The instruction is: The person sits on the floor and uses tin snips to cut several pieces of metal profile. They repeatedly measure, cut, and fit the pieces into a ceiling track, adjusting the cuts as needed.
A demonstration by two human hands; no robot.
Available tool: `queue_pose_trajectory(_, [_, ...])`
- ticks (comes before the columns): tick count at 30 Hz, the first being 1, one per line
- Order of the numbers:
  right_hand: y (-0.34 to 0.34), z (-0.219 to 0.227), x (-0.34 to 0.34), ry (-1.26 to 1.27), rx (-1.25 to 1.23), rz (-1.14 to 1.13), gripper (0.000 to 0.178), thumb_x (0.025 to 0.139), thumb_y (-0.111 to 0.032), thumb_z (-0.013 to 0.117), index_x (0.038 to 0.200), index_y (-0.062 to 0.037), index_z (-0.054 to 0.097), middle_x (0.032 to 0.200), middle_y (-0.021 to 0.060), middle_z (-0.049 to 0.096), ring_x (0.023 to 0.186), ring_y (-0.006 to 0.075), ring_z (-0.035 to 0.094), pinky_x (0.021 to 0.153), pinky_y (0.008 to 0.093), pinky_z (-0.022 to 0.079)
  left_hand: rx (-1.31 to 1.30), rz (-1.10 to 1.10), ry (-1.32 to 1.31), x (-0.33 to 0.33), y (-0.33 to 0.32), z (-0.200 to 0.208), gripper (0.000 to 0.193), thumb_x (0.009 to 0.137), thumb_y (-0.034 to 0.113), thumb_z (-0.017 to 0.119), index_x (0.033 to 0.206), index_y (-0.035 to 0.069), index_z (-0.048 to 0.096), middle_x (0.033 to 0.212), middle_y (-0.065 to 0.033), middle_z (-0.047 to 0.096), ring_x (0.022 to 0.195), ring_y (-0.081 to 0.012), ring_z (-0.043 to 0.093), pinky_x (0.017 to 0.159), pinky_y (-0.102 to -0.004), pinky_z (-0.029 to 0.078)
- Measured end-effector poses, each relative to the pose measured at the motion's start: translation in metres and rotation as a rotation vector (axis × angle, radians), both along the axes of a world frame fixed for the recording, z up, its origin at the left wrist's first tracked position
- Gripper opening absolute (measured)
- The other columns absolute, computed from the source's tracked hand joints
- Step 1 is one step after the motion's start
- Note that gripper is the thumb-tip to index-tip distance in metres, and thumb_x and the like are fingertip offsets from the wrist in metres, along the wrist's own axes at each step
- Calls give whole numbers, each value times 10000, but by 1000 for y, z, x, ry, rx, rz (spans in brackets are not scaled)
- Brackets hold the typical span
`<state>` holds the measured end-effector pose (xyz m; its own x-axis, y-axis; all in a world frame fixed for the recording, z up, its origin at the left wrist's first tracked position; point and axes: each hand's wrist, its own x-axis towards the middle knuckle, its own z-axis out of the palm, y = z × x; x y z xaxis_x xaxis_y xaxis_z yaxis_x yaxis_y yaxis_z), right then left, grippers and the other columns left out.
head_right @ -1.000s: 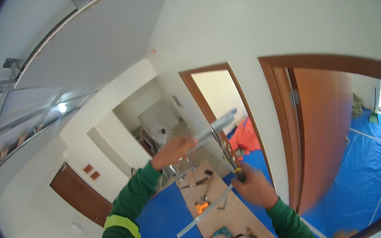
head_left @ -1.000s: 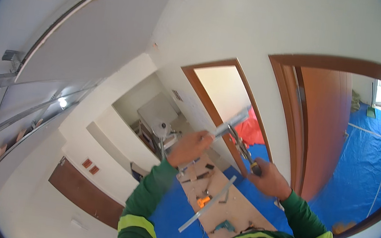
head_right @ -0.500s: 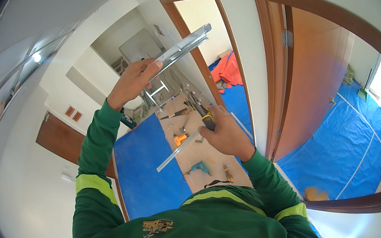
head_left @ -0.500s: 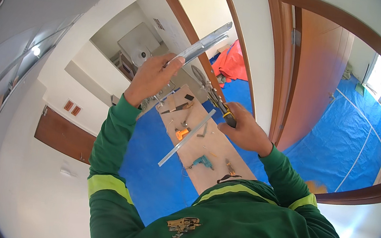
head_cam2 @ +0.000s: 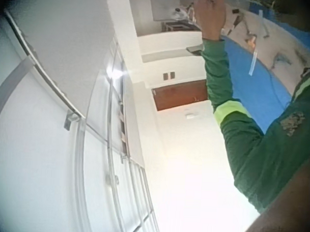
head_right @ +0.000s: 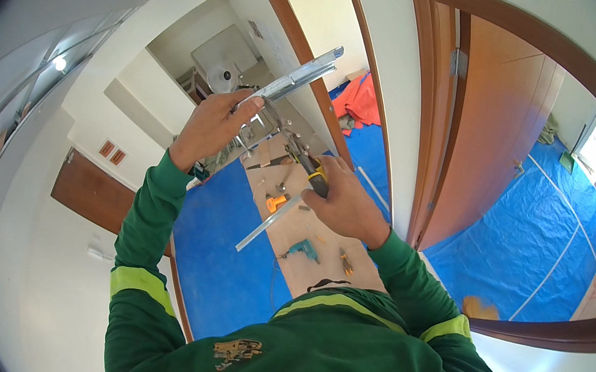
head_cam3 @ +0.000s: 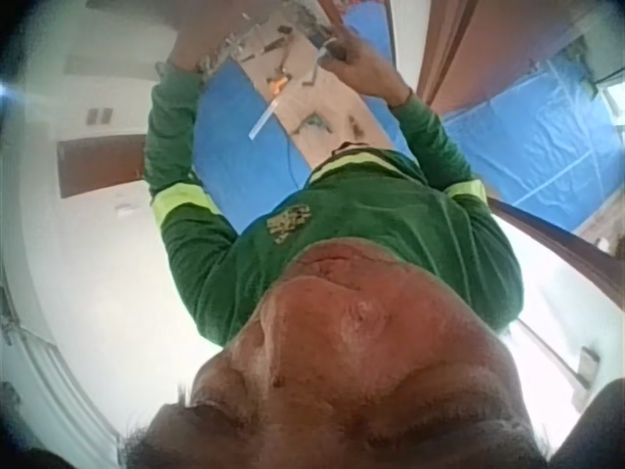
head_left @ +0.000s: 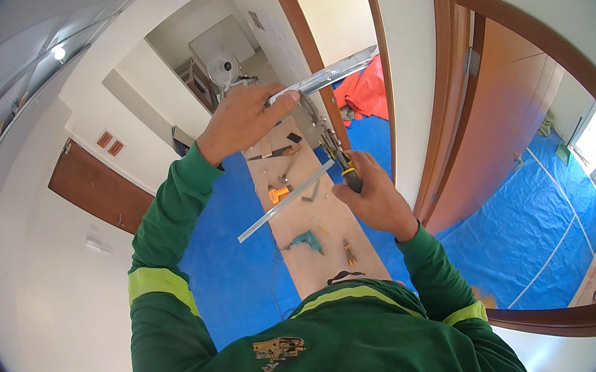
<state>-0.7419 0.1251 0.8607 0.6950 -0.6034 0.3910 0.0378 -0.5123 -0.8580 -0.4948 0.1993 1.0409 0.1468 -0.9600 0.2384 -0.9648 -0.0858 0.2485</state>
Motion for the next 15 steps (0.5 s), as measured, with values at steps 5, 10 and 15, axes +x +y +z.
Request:
queue_pose_trajectory(5, [6,9,-2,9,50,22,649,981,-234,748,1509,74,532,1260,234,619,1105,364,638,983,464,525,25,28,-31,-6,1,3,638,1148,589,542,1329,27,782,800,-149,669,745,-267,638,742,-427,508])
queue_pose_trajectory(10, [6,4,2,-7,16,9,633,990,-246,750,1470,100,524,1253,276,609,1088,408,668,969,482,540,-132,-47,-52,-4,-2,-3,606,1111,574,618,1184,14,840,683,-209,653,680,-370,698,684,-473,519])
queue_pose_trajectory(15, [10,1,7,-18,-31,-22,654,999,-254,741,1469,136,508,1271,304,604,1129,436,669,1000,495,541,-112,-13,-47,1,-3,-7,629,1105,604,609,1185,24,840,703,-204,666,704,-370,709,693,-479,525])
